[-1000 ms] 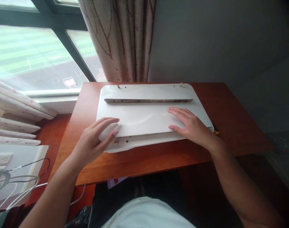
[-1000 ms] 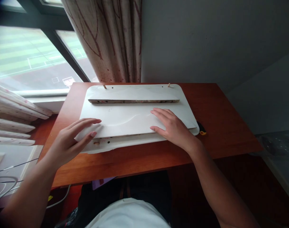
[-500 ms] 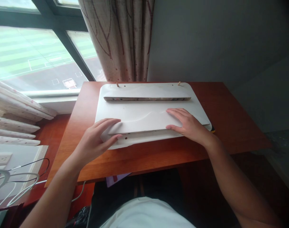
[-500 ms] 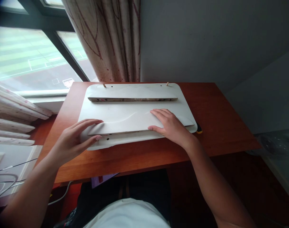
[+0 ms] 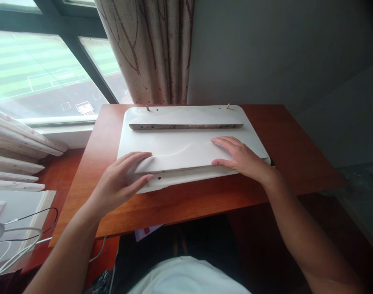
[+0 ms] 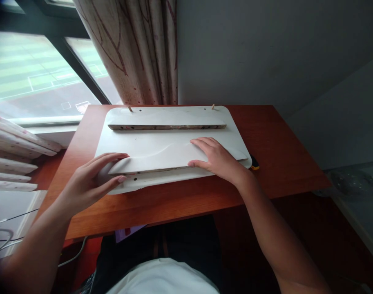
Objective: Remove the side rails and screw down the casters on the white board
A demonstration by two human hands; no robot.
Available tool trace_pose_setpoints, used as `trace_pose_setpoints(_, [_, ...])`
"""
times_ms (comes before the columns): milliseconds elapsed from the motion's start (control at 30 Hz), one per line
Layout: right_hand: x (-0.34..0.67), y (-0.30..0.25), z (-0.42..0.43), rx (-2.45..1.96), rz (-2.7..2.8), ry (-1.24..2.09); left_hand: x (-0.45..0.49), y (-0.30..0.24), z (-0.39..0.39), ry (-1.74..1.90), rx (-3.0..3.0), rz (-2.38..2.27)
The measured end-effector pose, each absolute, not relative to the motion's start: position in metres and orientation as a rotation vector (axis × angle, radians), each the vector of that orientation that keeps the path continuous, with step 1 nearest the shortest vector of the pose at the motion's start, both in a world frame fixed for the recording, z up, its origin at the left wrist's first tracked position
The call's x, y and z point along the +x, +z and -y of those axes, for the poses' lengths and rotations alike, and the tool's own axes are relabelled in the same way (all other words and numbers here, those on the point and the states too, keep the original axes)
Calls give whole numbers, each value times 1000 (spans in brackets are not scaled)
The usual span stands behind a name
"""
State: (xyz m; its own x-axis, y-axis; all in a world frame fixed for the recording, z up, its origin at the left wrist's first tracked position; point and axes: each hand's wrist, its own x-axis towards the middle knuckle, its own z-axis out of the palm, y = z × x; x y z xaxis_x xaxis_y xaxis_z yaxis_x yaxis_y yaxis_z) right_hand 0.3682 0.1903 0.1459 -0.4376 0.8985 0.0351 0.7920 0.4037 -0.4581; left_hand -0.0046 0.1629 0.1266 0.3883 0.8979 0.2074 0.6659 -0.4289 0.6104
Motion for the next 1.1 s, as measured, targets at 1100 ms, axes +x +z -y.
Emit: trace_pose_setpoints(1100, [368, 145, -189, -1490, 2341, 605, 24, 26, 13, 240, 2611, -1277])
